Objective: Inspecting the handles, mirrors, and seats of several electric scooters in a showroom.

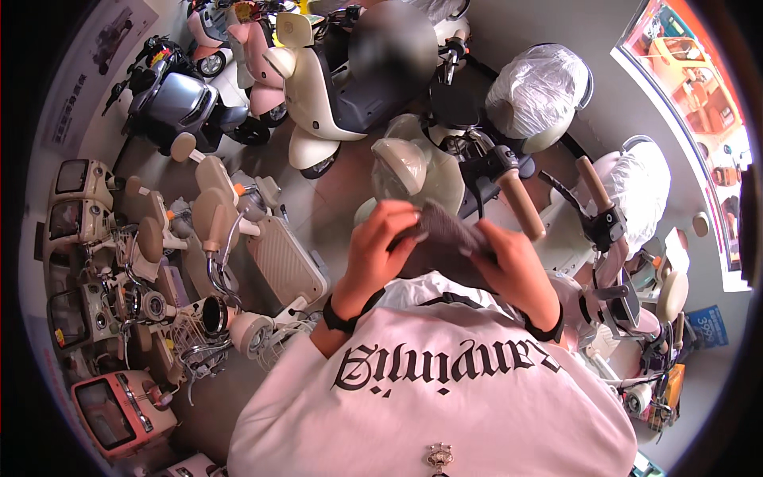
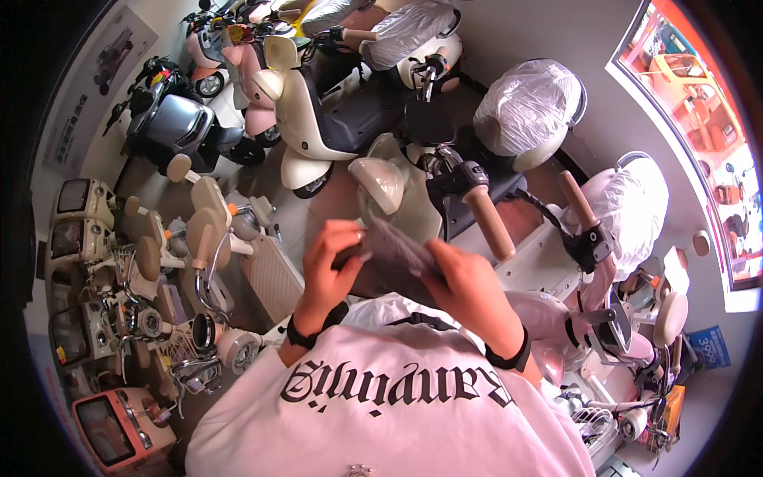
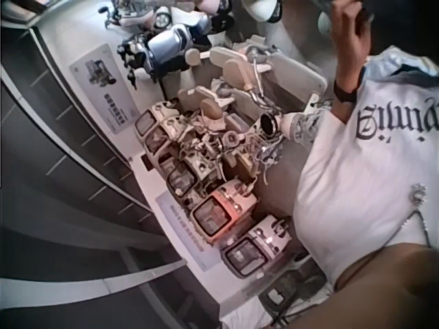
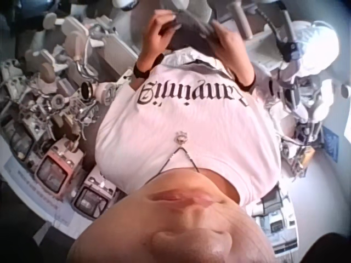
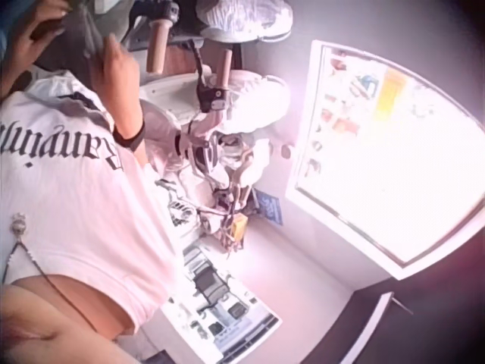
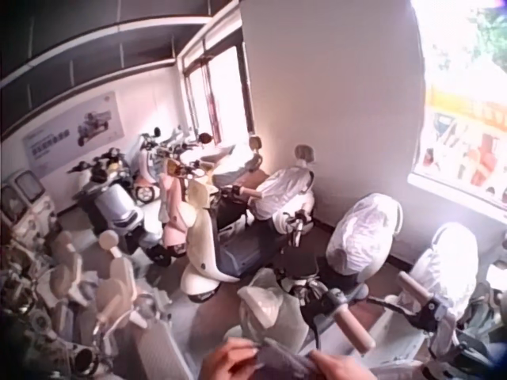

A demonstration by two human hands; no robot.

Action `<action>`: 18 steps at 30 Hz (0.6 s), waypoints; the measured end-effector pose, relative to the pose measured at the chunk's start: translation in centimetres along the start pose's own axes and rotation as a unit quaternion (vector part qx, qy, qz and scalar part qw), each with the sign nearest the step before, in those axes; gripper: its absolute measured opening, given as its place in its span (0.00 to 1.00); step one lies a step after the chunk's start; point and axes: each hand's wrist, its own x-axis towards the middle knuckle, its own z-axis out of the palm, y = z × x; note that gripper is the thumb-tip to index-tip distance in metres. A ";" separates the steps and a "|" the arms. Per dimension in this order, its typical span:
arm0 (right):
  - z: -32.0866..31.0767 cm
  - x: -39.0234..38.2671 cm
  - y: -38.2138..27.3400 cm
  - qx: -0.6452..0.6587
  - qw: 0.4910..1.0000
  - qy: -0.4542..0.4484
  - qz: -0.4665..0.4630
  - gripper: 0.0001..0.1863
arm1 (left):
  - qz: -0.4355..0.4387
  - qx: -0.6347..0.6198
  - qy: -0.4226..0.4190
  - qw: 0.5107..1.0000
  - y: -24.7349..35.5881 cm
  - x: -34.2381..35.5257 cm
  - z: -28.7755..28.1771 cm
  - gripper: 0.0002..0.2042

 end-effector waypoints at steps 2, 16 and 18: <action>-0.3 0.6 0.7 0.008 0.997 0.077 0.020 0.11 | -0.037 -0.029 0.013 0.999 -0.9 1.3 1.7 0.17; 6.8 -3.0 7.0 0.289 0.895 0.190 0.282 0.19 | 0.094 -0.072 -0.146 0.982 -5.8 2.1 11.1 0.17; 6.2 -4.0 7.1 0.328 0.830 0.080 0.445 0.21 | 0.123 -0.071 -0.168 0.976 -5.1 1.7 10.5 0.16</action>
